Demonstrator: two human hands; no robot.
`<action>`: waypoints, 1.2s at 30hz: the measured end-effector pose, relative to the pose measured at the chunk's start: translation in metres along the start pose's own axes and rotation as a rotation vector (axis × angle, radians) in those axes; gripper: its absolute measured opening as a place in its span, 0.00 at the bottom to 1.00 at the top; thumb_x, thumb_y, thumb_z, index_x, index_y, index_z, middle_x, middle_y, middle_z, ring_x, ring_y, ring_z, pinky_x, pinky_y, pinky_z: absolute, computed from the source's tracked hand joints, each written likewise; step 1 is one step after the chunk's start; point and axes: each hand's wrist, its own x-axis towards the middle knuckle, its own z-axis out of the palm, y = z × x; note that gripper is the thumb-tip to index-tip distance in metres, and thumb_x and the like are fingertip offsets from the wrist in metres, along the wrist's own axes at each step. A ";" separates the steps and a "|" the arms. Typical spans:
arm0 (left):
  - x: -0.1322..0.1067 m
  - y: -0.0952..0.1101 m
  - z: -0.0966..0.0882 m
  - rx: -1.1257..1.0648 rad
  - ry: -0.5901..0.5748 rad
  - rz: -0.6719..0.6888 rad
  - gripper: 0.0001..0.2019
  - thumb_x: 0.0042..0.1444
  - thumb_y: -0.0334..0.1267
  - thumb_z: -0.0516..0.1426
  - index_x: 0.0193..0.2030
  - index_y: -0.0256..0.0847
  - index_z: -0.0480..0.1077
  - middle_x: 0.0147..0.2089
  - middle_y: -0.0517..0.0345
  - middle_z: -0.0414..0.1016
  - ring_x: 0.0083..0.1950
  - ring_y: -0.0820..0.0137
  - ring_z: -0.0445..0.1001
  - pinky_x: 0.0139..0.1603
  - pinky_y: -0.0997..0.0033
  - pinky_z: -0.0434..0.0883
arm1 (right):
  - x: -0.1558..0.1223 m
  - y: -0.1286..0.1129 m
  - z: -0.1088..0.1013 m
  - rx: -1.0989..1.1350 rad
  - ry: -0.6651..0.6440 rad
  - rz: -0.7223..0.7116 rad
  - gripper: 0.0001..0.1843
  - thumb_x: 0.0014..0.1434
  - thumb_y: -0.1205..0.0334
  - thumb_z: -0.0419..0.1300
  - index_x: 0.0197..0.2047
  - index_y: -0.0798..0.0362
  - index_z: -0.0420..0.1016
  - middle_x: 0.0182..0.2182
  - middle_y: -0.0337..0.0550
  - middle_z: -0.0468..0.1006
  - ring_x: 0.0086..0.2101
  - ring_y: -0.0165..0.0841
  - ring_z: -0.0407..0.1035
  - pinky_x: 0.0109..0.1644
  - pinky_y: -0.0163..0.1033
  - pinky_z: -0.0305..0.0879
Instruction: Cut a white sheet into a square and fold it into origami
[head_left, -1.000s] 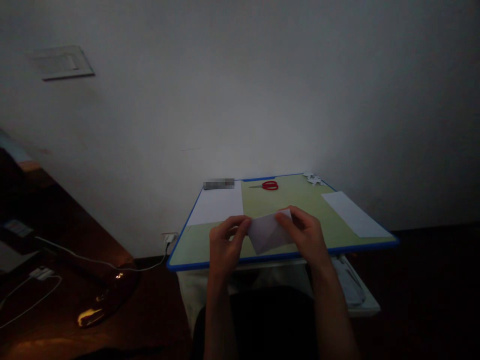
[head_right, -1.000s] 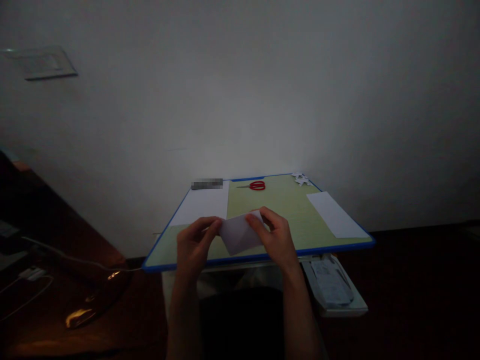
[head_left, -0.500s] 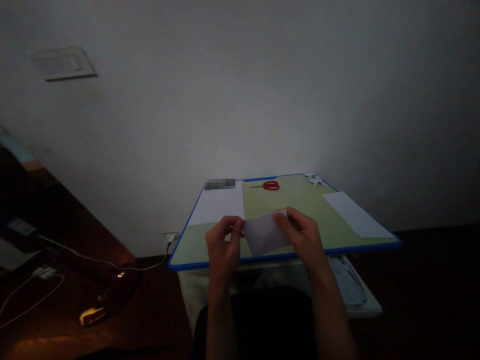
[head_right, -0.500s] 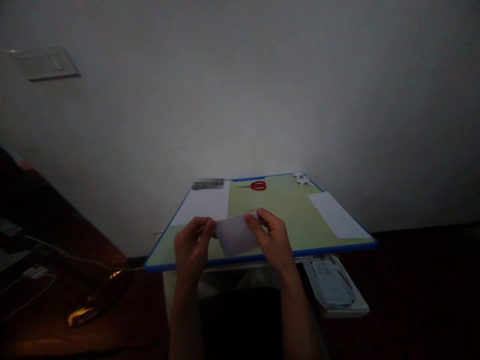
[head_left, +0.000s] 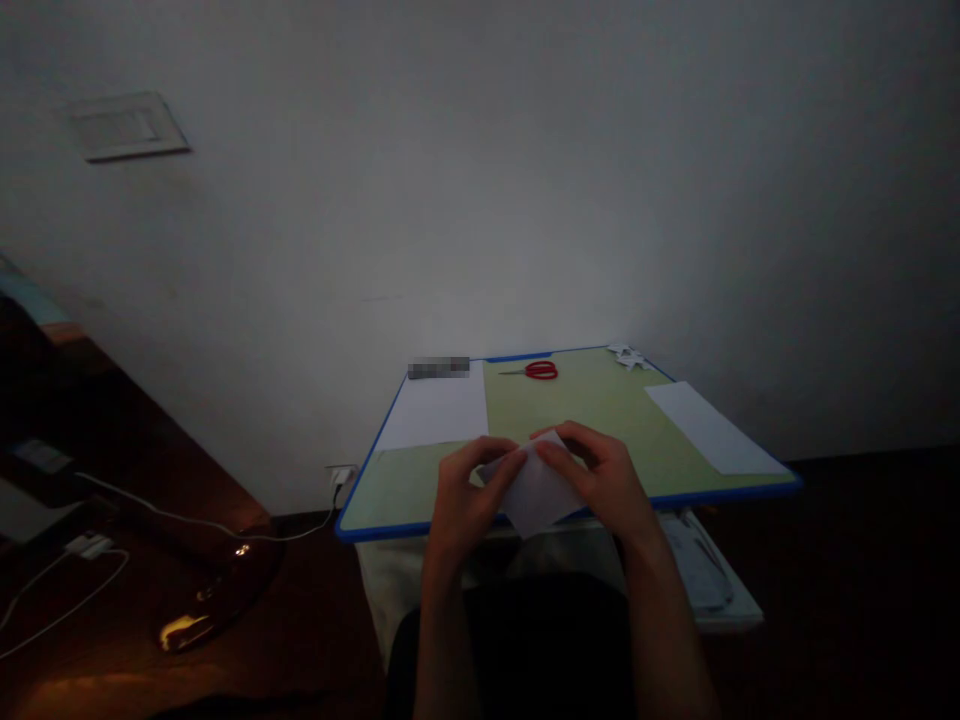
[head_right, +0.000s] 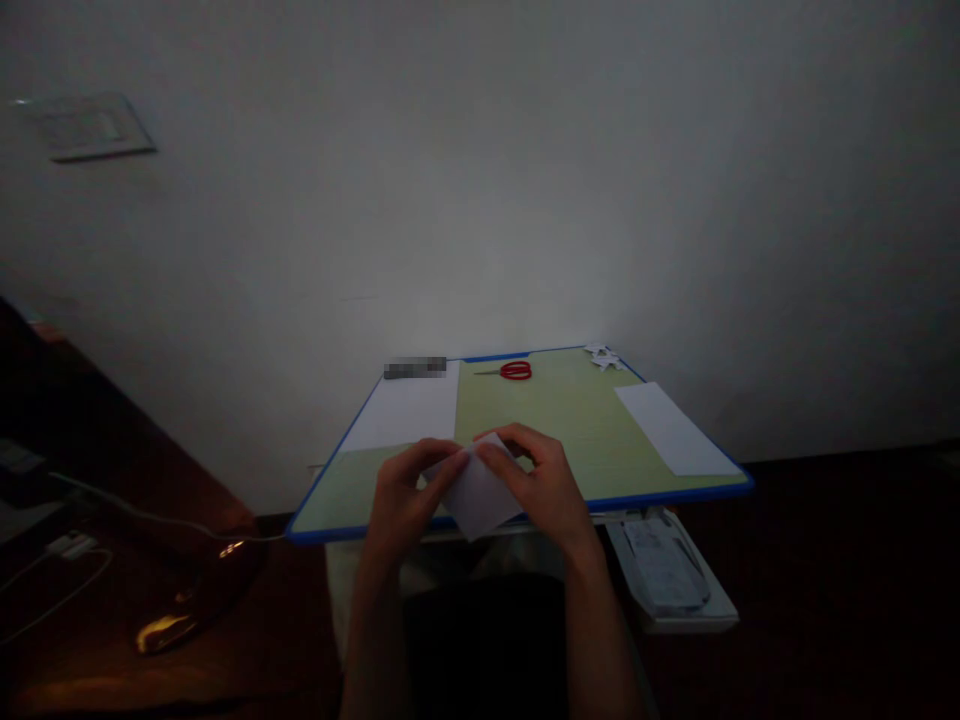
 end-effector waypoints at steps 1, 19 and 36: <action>0.000 0.001 0.000 0.000 -0.009 0.004 0.07 0.62 0.41 0.65 0.34 0.42 0.81 0.33 0.56 0.84 0.35 0.65 0.81 0.40 0.69 0.75 | 0.000 0.000 0.001 -0.006 -0.006 -0.014 0.11 0.64 0.51 0.68 0.41 0.50 0.84 0.39 0.43 0.85 0.41 0.40 0.77 0.46 0.41 0.70; 0.005 -0.013 0.003 -0.194 0.389 -0.182 0.11 0.59 0.47 0.67 0.39 0.41 0.80 0.34 0.55 0.84 0.35 0.66 0.81 0.36 0.72 0.74 | 0.002 0.011 -0.007 0.112 0.104 -0.068 0.22 0.68 0.48 0.64 0.61 0.47 0.77 0.33 0.37 0.78 0.33 0.34 0.73 0.41 0.39 0.71; 0.008 -0.023 0.017 -0.496 0.406 -0.372 0.21 0.56 0.54 0.66 0.48 0.40 0.75 0.30 0.59 0.79 0.28 0.71 0.74 0.26 0.77 0.65 | 0.001 0.015 0.005 0.256 0.055 -0.033 0.19 0.67 0.47 0.65 0.57 0.46 0.82 0.34 0.39 0.79 0.32 0.33 0.72 0.37 0.38 0.71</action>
